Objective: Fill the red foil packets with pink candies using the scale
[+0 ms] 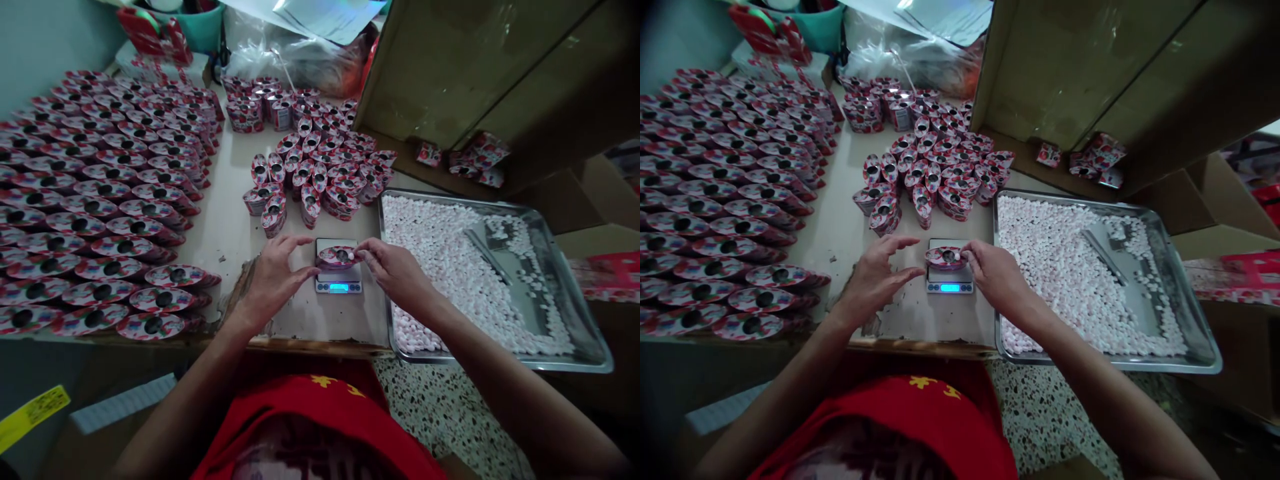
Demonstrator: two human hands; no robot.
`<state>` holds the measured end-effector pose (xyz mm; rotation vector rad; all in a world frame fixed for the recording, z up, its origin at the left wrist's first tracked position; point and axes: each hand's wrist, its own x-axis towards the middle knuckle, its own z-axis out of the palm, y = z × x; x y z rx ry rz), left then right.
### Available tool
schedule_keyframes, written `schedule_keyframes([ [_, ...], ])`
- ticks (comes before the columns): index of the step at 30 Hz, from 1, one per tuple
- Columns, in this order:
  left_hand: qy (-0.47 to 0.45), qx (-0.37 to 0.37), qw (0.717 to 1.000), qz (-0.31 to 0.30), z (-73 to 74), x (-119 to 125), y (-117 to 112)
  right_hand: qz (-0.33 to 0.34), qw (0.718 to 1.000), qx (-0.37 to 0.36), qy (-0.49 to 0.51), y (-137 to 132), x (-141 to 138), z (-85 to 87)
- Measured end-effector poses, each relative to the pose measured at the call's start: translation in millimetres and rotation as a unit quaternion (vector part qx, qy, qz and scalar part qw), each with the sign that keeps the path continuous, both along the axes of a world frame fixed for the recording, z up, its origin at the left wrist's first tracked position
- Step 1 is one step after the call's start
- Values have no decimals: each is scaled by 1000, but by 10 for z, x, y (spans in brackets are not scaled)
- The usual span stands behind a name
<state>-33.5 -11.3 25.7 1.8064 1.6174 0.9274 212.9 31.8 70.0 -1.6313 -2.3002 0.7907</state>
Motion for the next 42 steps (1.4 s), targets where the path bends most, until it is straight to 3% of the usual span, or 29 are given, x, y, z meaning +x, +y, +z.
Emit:
schedule_keyframes([
  [7, -26, 22, 999, -30, -33, 89, 62, 47, 999, -5, -8, 48, -254, 29],
  [10, -25, 11, 999, -36, -56, 156, 79, 54, 997, -25, 54, 80, -241, 28],
  [13, -18, 0, 999, -38, -73, 208, 92, 31, 989, -54, 132, 97, -191, 51],
  [16, -20, 22, 999, -24, -78, 302, 119, -36, 975, -67, 208, 124, -102, 130],
  [21, -52, 36, 998, -2, -55, 599, 213, -166, 922, -80, 341, 128, 193, 210],
  [27, -151, -41, 988, 18, -77, 673, 283, -222, 897, -121, 361, -85, 614, 10],
  [30, -121, -35, 992, -30, -79, 617, 281, -253, 899, -113, 340, -182, 935, -94],
  [33, 23, 0, 994, -109, -19, 594, 277, -242, 941, -57, 231, -200, 1343, -213],
  [35, 115, 5, 984, -135, 66, 531, 284, -166, 980, 0, 108, -164, 1557, -308],
  [38, 191, 9, 977, -99, 269, 189, 270, -126, 985, 114, 41, -107, 1607, -397],
  [42, 189, 2, 981, -38, 501, -732, 163, -132, 978, 100, 131, -69, 1053, -364],
])
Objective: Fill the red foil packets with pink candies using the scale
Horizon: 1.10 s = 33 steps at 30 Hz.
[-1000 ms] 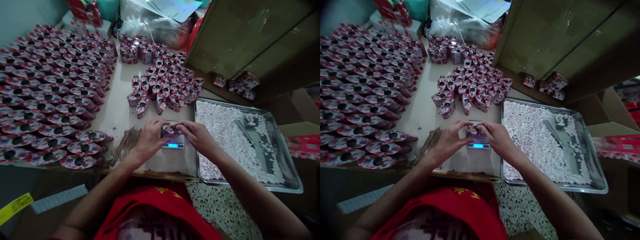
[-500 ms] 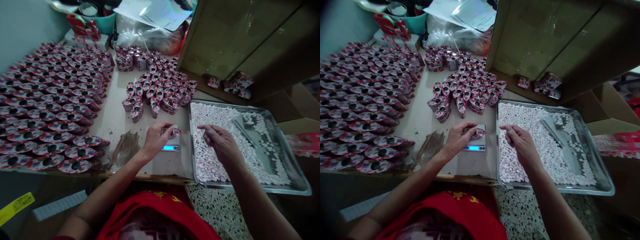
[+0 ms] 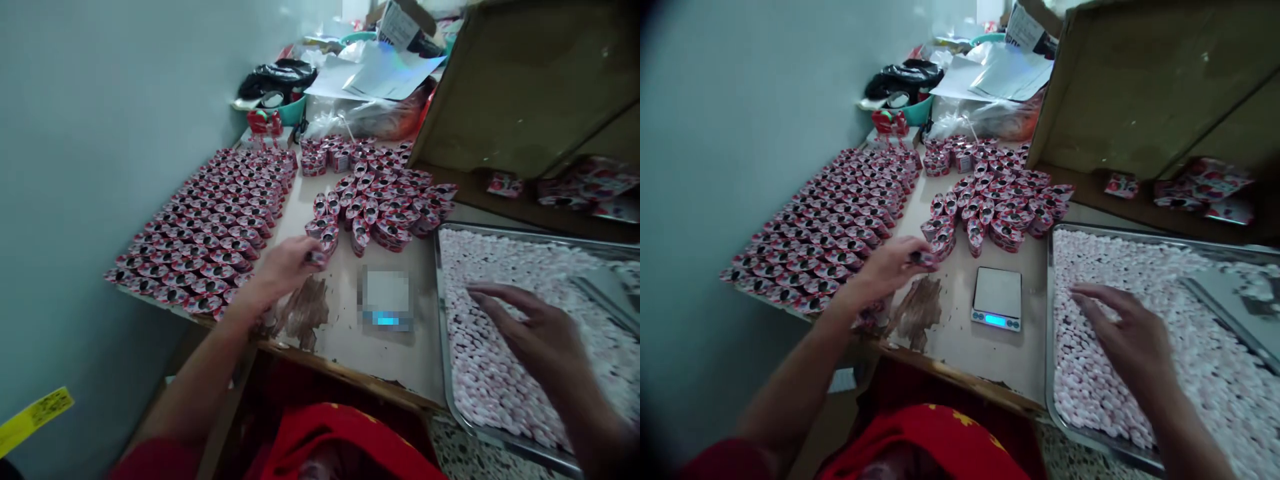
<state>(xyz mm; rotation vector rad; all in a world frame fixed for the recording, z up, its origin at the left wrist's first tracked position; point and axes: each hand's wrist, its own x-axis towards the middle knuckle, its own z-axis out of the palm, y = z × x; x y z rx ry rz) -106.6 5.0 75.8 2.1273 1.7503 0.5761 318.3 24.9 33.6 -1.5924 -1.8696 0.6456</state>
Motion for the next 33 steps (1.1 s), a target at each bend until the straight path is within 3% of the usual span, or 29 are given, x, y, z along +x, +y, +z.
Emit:
schedule_keyframes([
  [3, -14, -36, 999, 18, -43, -682, -76, 137, 987, 80, 8, 128, -738, 70],
  [6, -40, -69, 997, 1, -180, -1068, -132, 259, 944, 168, -113, 379, -1502, 140],
  [10, 1, -89, 995, -35, -235, -1118, -240, 319, 867, 236, -301, 790, -2240, 122],
  [14, 129, -34, 991, 6, -237, -820, -489, 385, 811, 239, -370, 1050, -2573, 69],
  [18, 207, 28, 973, 98, -419, -498, -799, 425, 786, 235, -383, 921, -2502, 283],
  [23, 197, 27, 974, 106, -616, -478, -865, 321, 817, 189, -440, 451, -1942, 610],
  [29, 201, 35, 973, 112, -486, -447, -800, 250, 853, 118, -443, 147, -1396, 404],
  [33, 167, 72, 975, 124, -307, -201, -761, 182, 912, 126, -344, 36, -992, 367],
])
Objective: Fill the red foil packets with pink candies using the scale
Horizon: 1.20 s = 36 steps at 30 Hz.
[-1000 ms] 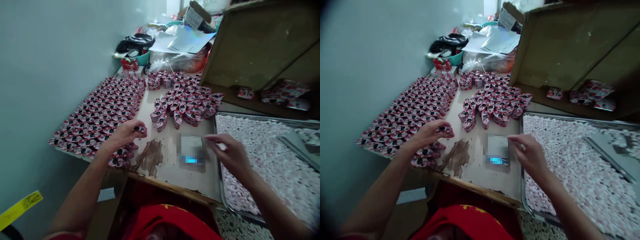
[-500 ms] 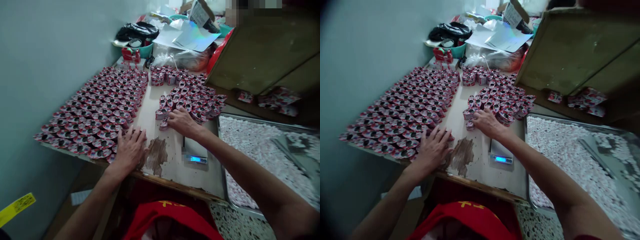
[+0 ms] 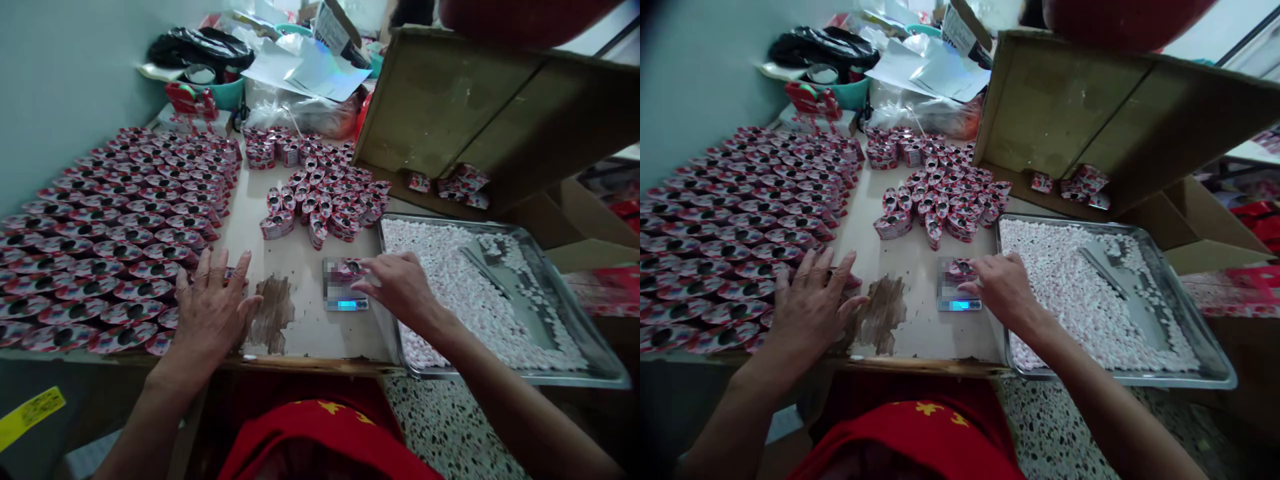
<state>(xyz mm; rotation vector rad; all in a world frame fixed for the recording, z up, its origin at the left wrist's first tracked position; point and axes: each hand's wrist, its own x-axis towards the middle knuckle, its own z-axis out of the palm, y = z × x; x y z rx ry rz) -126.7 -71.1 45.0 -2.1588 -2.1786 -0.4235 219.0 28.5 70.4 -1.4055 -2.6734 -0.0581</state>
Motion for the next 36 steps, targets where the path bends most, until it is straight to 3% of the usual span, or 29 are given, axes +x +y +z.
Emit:
schedule_keyframes([
  [3, -24, 25, 999, -14, 125, 286, 71, -70, 996, -22, 52, -174, 580, -33],
  [7, -20, 36, 997, -58, 238, 666, 203, -50, 987, -151, 11, -447, 1205, -319],
  [10, -24, 36, 996, -82, 299, 869, 296, -65, 987, -142, -34, -456, 1261, -543],
  [13, -18, 29, 995, -92, 346, 974, 333, -73, 988, -123, -57, -266, 1170, -624],
  [17, 11, 18, 996, -91, 329, 957, 275, -102, 972, -199, 70, -27, 1265, -596],
  [19, 9, 1, 996, -84, 275, 912, 252, -159, 927, -267, 209, 7, 1390, -586],
  [22, -25, -28, 995, -87, 169, 876, 304, -254, 789, -366, 422, -24, 1537, -569],
  [24, -73, -36, 992, -100, 101, 905, 401, -284, 707, -396, 513, -64, 1574, -536],
  [26, -149, -36, 982, -111, 37, 982, 522, -280, 670, -386, 569, -97, 1568, -485],
  [28, -234, -42, 965, -109, -29, 1087, 636, -256, 670, -364, 594, -117, 1535, -435],
  [32, -339, -81, 934, -79, -184, 1277, 789, -224, 718, -325, 573, -112, 1452, -401],
  [34, -367, -96, 923, -69, -260, 1326, 823, -219, 761, -322, 518, -93, 1428, -409],
  [36, -380, -95, 918, -69, -320, 1348, 838, -207, 834, -314, 405, -71, 1413, -402],
])
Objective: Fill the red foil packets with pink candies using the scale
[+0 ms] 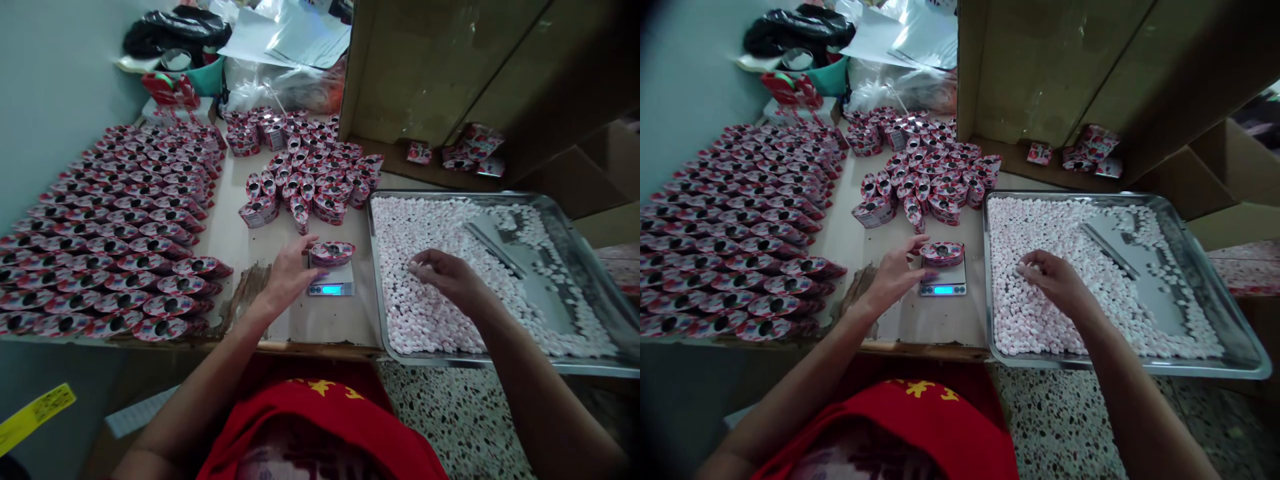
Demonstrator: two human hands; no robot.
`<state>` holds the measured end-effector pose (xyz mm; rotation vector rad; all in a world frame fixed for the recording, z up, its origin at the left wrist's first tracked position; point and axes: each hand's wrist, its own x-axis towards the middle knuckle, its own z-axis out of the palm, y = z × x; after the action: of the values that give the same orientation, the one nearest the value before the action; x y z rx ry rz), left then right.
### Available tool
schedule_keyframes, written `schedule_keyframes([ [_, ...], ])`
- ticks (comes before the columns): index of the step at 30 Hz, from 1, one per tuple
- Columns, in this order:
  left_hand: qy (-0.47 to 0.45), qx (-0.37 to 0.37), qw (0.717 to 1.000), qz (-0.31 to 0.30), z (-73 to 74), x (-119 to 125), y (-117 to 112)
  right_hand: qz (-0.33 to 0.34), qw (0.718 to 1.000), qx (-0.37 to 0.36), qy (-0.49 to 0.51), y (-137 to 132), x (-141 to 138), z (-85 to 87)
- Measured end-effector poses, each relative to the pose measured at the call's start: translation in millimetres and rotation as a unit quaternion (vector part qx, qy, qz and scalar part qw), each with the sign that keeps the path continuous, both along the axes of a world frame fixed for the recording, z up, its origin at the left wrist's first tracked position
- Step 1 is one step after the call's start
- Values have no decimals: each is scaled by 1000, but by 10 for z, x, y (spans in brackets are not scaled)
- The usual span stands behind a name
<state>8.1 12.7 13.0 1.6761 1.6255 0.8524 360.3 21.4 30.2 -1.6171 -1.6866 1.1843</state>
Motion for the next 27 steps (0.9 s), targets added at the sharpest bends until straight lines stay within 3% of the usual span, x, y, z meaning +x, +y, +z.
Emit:
schedule_keyframes([
  [3, 12, 33, 999, -12, -64, 23, 23, 60, 975, 92, -193, 26, -68, 65],
  [6, 19, 63, 997, -33, -99, 91, 78, 32, 959, 186, -213, 16, -286, 137],
  [8, 24, 110, 992, -49, -86, 167, 114, -30, 983, 151, -101, -23, -514, 135],
  [10, 60, 209, 972, -86, -34, 251, 123, -108, 988, 52, 94, -80, -764, 87],
  [12, 119, 321, 931, -128, 36, 326, 107, -158, 941, -56, 294, -137, -985, 26],
  [15, 172, 411, 885, -134, 92, 400, 76, -201, 837, -156, 484, -201, -1191, -10],
  [18, 160, 413, 890, -103, 45, 427, 82, -216, 765, -222, 564, -231, -1251, 37],
  [21, 142, 381, 909, -88, -39, 445, 107, -228, 738, -254, 583, -218, -1255, 97],
  [24, 104, 340, 932, -67, -78, 492, 108, -245, 742, -258, 568, -176, -1255, 116],
  [27, 7, 258, 966, -30, -44, 521, 57, -215, 786, -248, 524, -172, -1168, 120],
])
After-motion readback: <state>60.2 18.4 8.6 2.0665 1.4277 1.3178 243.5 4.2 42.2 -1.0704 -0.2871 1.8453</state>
